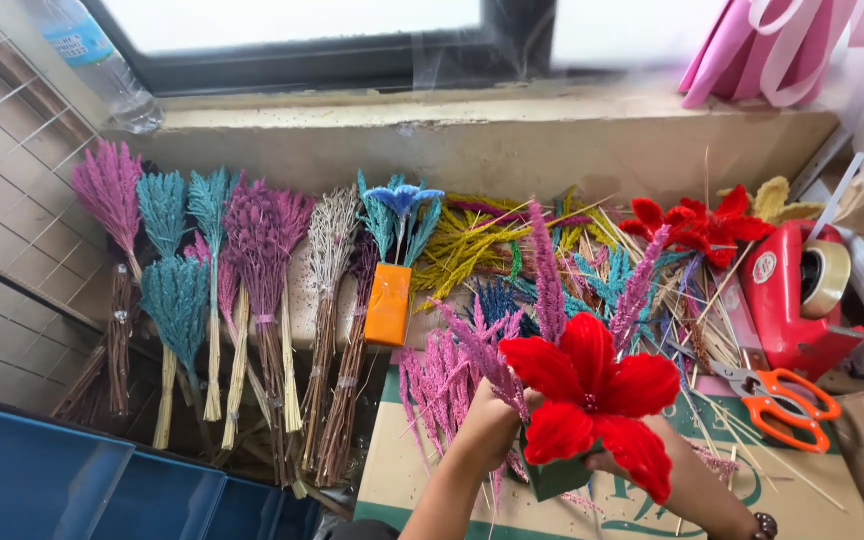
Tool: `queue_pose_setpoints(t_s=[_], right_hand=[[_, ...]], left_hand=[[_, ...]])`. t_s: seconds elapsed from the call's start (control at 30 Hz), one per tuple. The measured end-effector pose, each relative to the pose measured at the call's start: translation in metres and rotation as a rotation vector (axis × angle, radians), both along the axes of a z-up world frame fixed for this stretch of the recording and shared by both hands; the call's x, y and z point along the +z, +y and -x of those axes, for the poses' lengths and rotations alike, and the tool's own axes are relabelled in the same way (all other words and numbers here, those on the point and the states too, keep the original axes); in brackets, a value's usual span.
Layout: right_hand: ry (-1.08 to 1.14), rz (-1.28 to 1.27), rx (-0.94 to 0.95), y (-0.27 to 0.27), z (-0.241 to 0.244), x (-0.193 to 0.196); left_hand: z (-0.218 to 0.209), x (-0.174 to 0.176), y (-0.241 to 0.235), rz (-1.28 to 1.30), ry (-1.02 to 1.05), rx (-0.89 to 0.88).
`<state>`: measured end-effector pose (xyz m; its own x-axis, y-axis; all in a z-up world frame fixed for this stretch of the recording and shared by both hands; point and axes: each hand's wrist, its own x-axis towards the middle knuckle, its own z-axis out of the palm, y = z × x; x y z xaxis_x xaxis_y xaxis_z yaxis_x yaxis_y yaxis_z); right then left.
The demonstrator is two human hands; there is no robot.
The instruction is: The person trims the stems of pink dried flowers with orange scissors, then inserts a red artificial flower into a green floral foam block. They continue adding pink dried flower stems around the red flower, adjusting their positions to form a small arrangement.
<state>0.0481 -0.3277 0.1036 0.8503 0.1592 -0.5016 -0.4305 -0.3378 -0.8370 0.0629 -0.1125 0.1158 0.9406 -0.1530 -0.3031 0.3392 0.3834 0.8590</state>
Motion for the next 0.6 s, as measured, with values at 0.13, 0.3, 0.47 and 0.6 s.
queue_pose_setpoints(t_s=[0.13,0.3,0.47,0.6], right_hand=[[-0.015,0.078,0.006,-0.004,-0.013,-0.021],[-0.122,0.062,-0.065,0.003,-0.004,0.01],[-0.092,0.009,-0.155,0.01,-0.005,0.026],[-0.204,-0.039,-0.173,0.005,-0.01,0.015]], left_hand=[[0.004,0.002,0.0,-0.026,-0.011,0.0],[0.007,0.0,0.003,-0.058,-0.021,-0.009],[0.027,0.001,-0.004,-0.394,-0.397,-0.045],[0.032,0.024,-0.006,-0.426,-0.332,-0.088]])
